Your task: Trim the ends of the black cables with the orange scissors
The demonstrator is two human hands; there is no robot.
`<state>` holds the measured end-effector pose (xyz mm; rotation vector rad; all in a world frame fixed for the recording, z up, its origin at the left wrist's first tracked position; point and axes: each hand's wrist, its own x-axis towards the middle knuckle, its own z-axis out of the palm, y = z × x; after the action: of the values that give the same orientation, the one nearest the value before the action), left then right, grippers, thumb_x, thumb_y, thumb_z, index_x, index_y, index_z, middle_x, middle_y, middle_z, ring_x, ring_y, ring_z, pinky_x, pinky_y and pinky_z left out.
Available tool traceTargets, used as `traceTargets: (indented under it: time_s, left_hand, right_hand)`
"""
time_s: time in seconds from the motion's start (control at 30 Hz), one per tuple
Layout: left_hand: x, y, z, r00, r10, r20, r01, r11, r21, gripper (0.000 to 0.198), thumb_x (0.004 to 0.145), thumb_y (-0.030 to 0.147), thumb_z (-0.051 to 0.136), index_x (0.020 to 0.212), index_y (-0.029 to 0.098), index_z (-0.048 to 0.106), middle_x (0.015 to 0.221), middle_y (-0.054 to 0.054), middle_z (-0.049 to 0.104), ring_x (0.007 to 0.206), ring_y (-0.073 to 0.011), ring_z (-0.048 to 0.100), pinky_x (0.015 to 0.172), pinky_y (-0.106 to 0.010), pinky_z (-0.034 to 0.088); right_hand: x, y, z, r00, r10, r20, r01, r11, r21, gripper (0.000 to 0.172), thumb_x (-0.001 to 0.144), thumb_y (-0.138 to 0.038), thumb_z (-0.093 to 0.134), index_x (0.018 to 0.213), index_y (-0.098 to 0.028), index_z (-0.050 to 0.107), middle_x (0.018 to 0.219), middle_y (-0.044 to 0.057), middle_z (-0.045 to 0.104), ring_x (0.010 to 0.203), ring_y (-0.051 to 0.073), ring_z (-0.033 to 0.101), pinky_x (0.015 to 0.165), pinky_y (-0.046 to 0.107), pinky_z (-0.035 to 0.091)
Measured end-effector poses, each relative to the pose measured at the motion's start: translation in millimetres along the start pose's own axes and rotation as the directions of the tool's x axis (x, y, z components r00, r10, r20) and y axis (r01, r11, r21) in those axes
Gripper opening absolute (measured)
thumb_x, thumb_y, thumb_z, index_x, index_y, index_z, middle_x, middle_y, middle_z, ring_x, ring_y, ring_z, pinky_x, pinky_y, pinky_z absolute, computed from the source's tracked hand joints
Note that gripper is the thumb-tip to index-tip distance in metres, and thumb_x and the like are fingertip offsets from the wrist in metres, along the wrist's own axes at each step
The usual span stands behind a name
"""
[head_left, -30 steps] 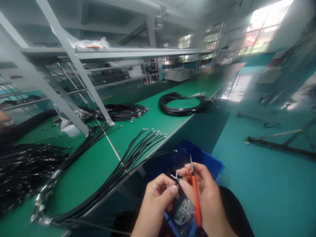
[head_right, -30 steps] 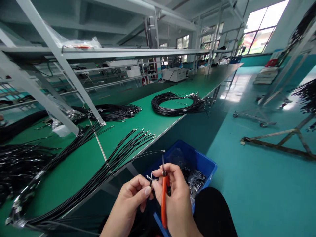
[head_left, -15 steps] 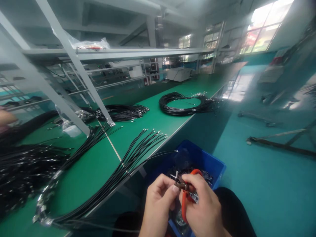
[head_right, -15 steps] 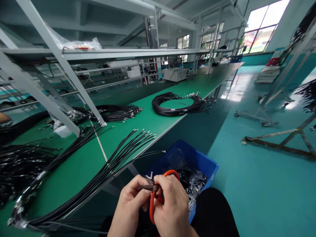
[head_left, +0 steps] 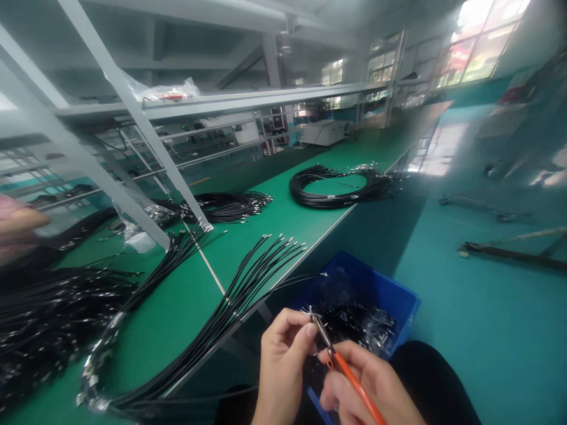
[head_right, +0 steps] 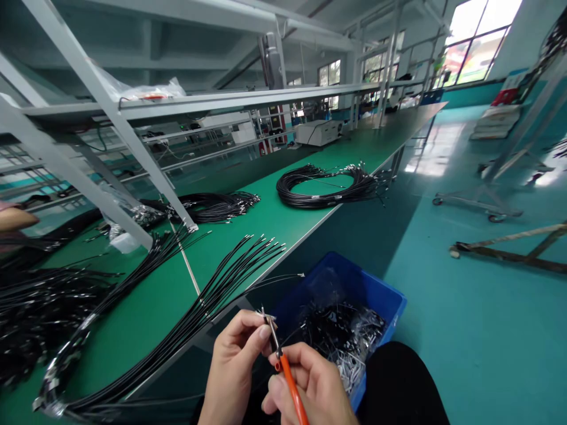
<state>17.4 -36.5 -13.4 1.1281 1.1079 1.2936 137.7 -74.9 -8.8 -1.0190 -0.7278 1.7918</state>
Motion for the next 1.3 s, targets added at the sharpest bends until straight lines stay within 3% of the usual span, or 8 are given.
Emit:
traceTargets:
  time_s: [0.1, 0.43, 0.67, 0.83, 1.03, 1.3]
  left_hand:
    - [0, 0, 1.3, 1.000, 0.009, 0.006, -0.010, 0.999, 0.041, 0.009, 0.072, 0.023, 0.069, 0.069, 0.016, 0.064, 0.063, 0.001, 0.061, 0.059, -0.0107, 0.054, 0.057, -0.019, 0.044]
    - [2, -9, -2.8, 0.999, 0.032, 0.040, -0.038, 0.988, 0.153, 0.008, 0.075, 0.023, 0.066, 0.071, 0.017, 0.064, 0.064, 0.002, 0.061, 0.058, -0.0119, 0.053, 0.057, -0.020, 0.044]
    - [5, -7, -1.4, 1.000, 0.022, -0.014, -0.020, 0.987, 0.158, 0.010, 0.073, 0.025, 0.067, 0.070, 0.016, 0.063, 0.061, 0.002, 0.059, 0.057, -0.0124, 0.052, 0.055, -0.021, 0.042]
    - [5, -8, -1.6, 0.999, 0.029, -0.025, -0.025, 0.988, 0.154, 0.010, 0.073, 0.025, 0.067, 0.071, 0.015, 0.063, 0.060, 0.001, 0.059, 0.055, -0.0124, 0.052, 0.053, -0.021, 0.042]
    - [2, -9, 1.5, 0.999, 0.043, -0.002, -0.042, 0.984, 0.175, 0.008, 0.073, 0.021, 0.066, 0.069, 0.016, 0.062, 0.062, 0.001, 0.060, 0.057, -0.0130, 0.054, 0.055, -0.021, 0.044]
    - [3, -9, 3.8, 0.998, 0.056, -0.011, -0.052, 0.977, 0.205, 0.007, 0.072, 0.022, 0.066, 0.068, 0.017, 0.063, 0.062, 0.001, 0.063, 0.057, -0.0145, 0.057, 0.055, -0.022, 0.044]
  right_hand:
    - [3, -2, 0, 1.000, 0.018, 0.008, -0.018, 1.000, -0.006, 0.040, 0.065, -0.041, 0.072, 0.086, -0.011, 0.056, 0.056, 0.002, 0.061, 0.033, 0.000, 0.031, 0.036, 0.017, 0.019]
    - [9, 1, 1, 0.995, 0.045, -0.091, -0.053, 0.996, -0.077, 0.039, 0.062, -0.046, 0.072, 0.080, -0.015, 0.058, 0.053, 0.001, 0.062, 0.029, 0.004, 0.036, 0.033, 0.018, 0.021]
    - [5, -2, -8, 1.000, 0.023, -0.011, -0.024, 0.999, -0.031, 0.041, 0.064, -0.048, 0.072, 0.081, -0.016, 0.053, 0.048, -0.005, 0.054, 0.032, 0.002, 0.032, 0.034, 0.016, 0.018]
    - [1, -3, -13, 0.994, 0.100, 0.034, -0.099, 0.994, -0.036, 0.042, 0.060, -0.046, 0.076, 0.076, -0.014, 0.055, 0.051, -0.004, 0.052, 0.043, 0.005, 0.046, 0.044, 0.017, 0.029]
    - [3, -1, -11, 0.994, 0.107, 0.025, -0.106, 0.993, -0.052, 0.036, 0.069, -0.045, 0.070, 0.083, -0.016, 0.053, 0.051, -0.004, 0.054, 0.037, 0.002, 0.032, 0.039, 0.017, 0.019]
    - [9, -1, -13, 0.996, 0.088, 0.029, -0.086, 0.994, -0.073, 0.038, 0.070, -0.048, 0.067, 0.083, -0.016, 0.051, 0.052, -0.003, 0.056, 0.033, 0.001, 0.029, 0.035, 0.017, 0.018]
